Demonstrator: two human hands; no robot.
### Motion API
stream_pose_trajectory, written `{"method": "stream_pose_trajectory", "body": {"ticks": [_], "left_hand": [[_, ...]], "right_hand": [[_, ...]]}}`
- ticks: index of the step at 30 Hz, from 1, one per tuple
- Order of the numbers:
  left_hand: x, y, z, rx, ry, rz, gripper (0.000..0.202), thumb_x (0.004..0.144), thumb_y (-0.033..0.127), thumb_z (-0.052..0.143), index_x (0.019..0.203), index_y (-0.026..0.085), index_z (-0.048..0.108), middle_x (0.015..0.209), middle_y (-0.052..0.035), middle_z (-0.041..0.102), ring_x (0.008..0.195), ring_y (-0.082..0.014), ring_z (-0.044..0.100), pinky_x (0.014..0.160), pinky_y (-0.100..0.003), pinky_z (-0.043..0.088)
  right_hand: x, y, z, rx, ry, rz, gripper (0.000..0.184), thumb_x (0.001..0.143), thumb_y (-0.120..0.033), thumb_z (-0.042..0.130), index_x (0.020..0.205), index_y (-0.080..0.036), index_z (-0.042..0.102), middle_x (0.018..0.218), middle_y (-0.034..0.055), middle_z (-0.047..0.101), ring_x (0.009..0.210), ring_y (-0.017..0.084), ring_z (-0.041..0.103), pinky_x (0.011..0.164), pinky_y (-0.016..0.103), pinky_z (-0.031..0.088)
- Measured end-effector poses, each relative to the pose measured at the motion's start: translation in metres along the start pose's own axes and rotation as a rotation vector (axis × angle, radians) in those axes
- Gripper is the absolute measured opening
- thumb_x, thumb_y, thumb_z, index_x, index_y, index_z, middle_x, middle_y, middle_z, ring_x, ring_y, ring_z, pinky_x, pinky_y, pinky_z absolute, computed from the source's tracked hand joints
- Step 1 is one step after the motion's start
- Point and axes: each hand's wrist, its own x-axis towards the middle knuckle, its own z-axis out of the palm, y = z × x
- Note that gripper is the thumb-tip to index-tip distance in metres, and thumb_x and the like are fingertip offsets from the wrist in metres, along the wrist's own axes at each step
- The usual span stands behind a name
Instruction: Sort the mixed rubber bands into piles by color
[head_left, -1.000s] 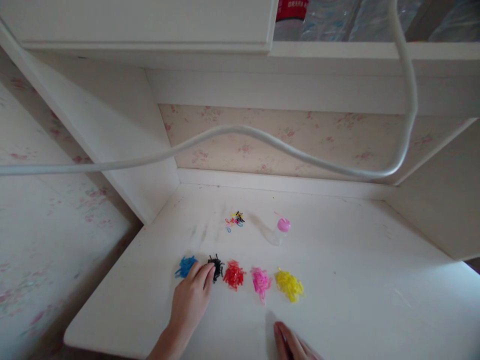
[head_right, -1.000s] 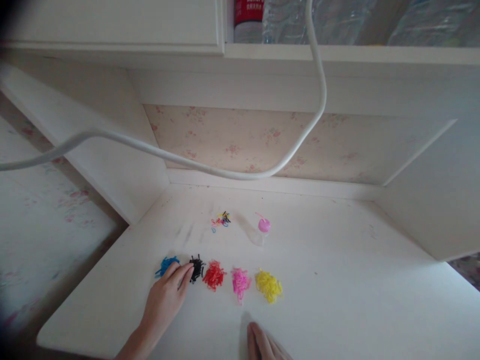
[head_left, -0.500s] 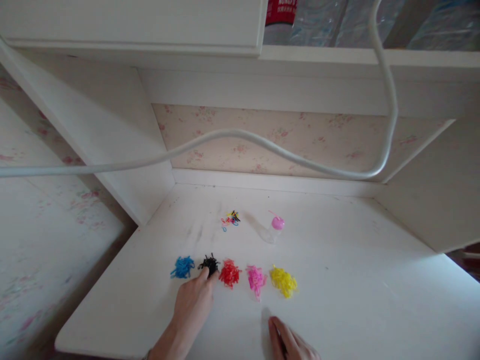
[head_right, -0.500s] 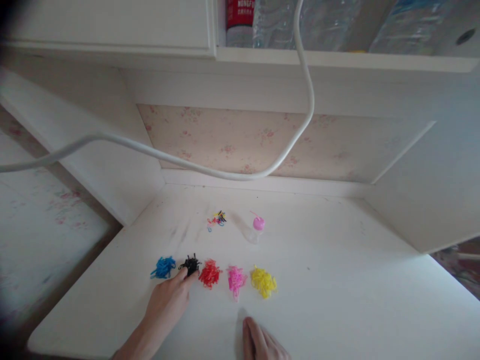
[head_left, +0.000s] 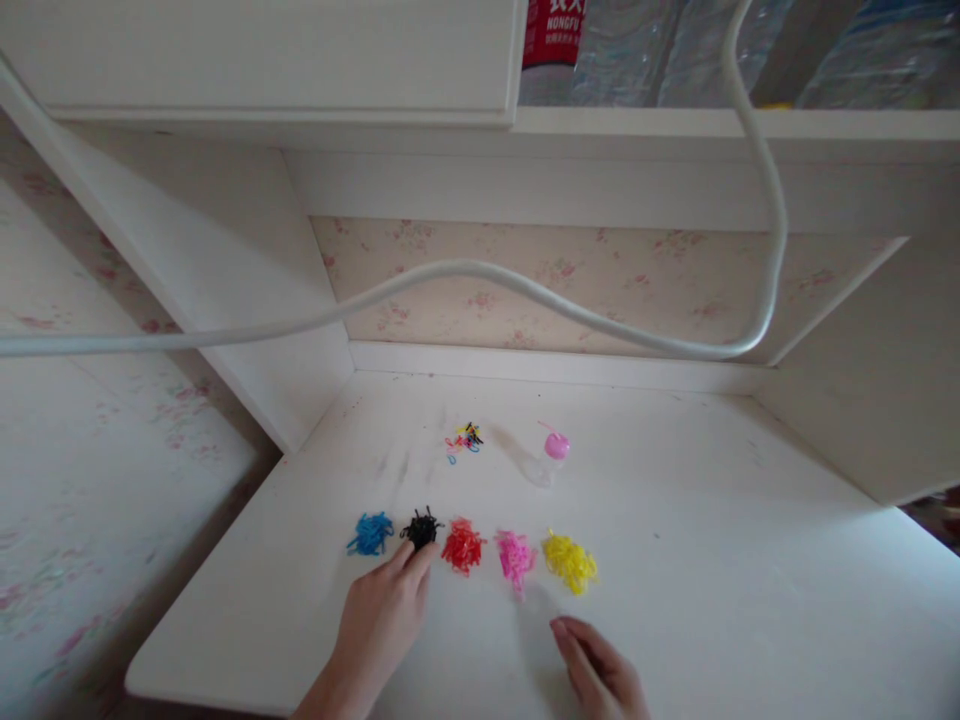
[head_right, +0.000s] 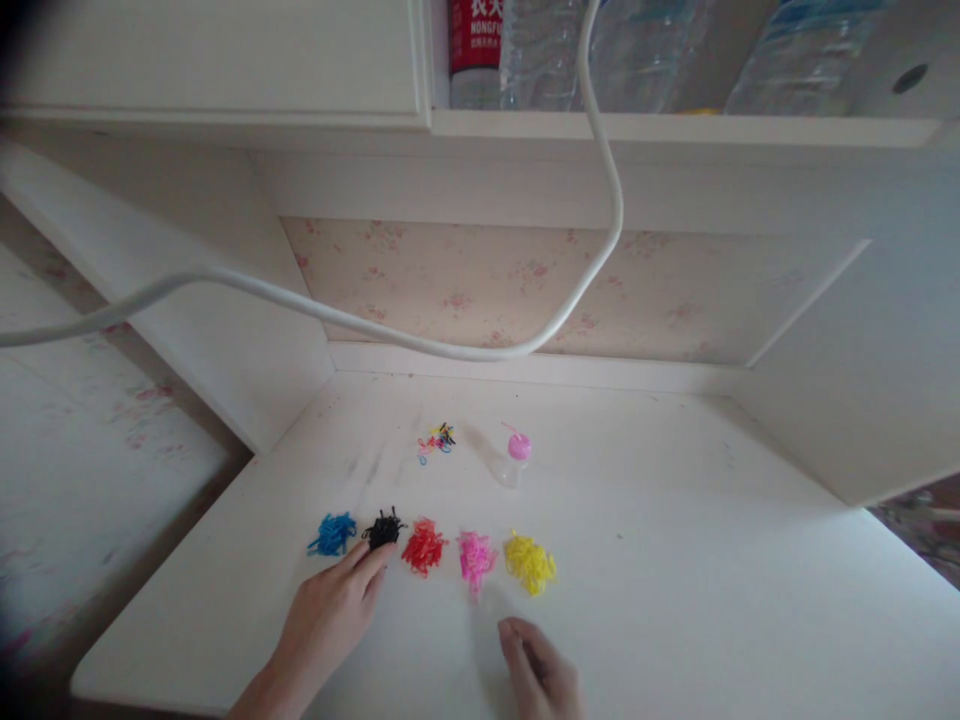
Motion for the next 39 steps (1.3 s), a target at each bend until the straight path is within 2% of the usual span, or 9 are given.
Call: {"method": "stream_pose_trajectory", "body": {"ticks": [2,5,10,12,15,19,24,29,39], "left_hand": [[-0.010,-0.004,0.006,-0.137,0.024,-0.037,0.031,0.091,0.033,0.037,0.114,0.036,0.059,0.111,-0.0012,0.067,0.082,-0.0153,0.068,0.066,-0.022,0.051],[-0.030,-0.017,0.019,-0.384,0.068,-0.142,0.030,0.092,0.039,0.035,0.104,0.034,0.062,0.098,0.0004,0.071,0.081,-0.0142,0.068,0.072,-0.021,0.052],[-0.058,-0.047,0.033,-0.659,0.180,-0.403,0.037,0.087,0.051,0.040,0.098,0.024,0.063,0.084,-0.0021,0.071,0.078,-0.0170,0.068,0.070,-0.023,0.054],[-0.062,-0.054,0.034,-0.720,0.245,-0.479,0.040,0.085,0.054,0.043,0.097,0.021,0.063,0.082,-0.0026,0.070,0.079,-0.0181,0.067,0.069,-0.024,0.054],[-0.065,-0.057,0.035,-0.791,0.291,-0.526,0.043,0.083,0.056,0.046,0.097,0.019,0.063,0.070,-0.0008,0.067,0.073,-0.0177,0.066,0.063,-0.023,0.052],[-0.064,-0.055,0.033,-0.838,0.324,-0.543,0.043,0.082,0.056,0.048,0.094,0.018,0.064,0.060,0.0014,0.062,0.057,-0.0144,0.059,0.053,-0.021,0.047],[-0.061,-0.053,0.030,-0.833,0.304,-0.479,0.038,0.085,0.051,0.047,0.096,0.018,0.064,0.058,0.0022,0.061,0.049,-0.0117,0.054,0.049,-0.020,0.043],[-0.060,-0.050,0.030,-0.798,0.305,-0.416,0.034,0.087,0.047,0.045,0.093,0.019,0.064,0.061,0.0014,0.063,0.049,-0.0117,0.055,0.051,-0.020,0.044],[-0.058,-0.049,0.028,-0.771,0.279,-0.464,0.038,0.087,0.049,0.044,0.095,0.019,0.065,0.055,0.0031,0.058,0.047,-0.0117,0.052,0.048,-0.020,0.041]], "right_hand": [[0.014,-0.024,-0.007,0.111,-0.065,0.036,0.051,0.082,-0.060,0.049,0.090,-0.016,0.072,0.061,0.0009,0.064,0.049,0.011,0.055,0.043,0.017,0.040],[0.041,-0.068,-0.005,0.077,-0.143,-0.079,0.044,0.087,-0.053,0.047,0.092,-0.016,0.071,0.065,-0.0001,0.061,0.057,0.010,0.053,0.048,0.018,0.038],[0.109,-0.129,0.037,-0.263,-0.289,-0.247,0.037,0.092,-0.041,0.040,0.101,-0.022,0.070,0.064,-0.0017,0.063,0.056,0.010,0.055,0.054,0.018,0.038],[0.143,-0.141,0.061,-0.490,-0.304,-0.243,0.034,0.092,-0.036,0.040,0.104,-0.026,0.070,0.078,0.0006,0.070,0.070,0.012,0.062,0.063,0.018,0.041],[0.191,-0.150,0.094,-0.576,-0.350,-0.226,0.028,0.090,-0.031,0.046,0.104,-0.029,0.070,0.097,0.0006,0.071,0.089,0.014,0.064,0.073,0.019,0.043],[0.231,-0.147,0.124,-0.695,-0.398,-0.153,0.023,0.088,-0.036,0.052,0.099,-0.025,0.071,0.100,0.0041,0.070,0.095,0.018,0.063,0.077,0.025,0.046],[0.242,-0.139,0.145,-0.810,-0.437,-0.082,0.029,0.091,-0.038,0.054,0.109,-0.016,0.060,0.109,0.0057,0.062,0.095,0.017,0.060,0.084,0.038,0.050],[0.242,-0.139,0.155,-0.834,-0.419,-0.069,0.031,0.091,-0.035,0.055,0.116,-0.017,0.055,0.116,0.0065,0.058,0.098,0.018,0.059,0.084,0.039,0.050],[0.224,-0.152,0.128,-0.664,-0.355,-0.202,0.031,0.093,-0.033,0.043,0.101,-0.020,0.070,0.100,0.0085,0.069,0.093,0.018,0.063,0.076,0.024,0.044]]}}
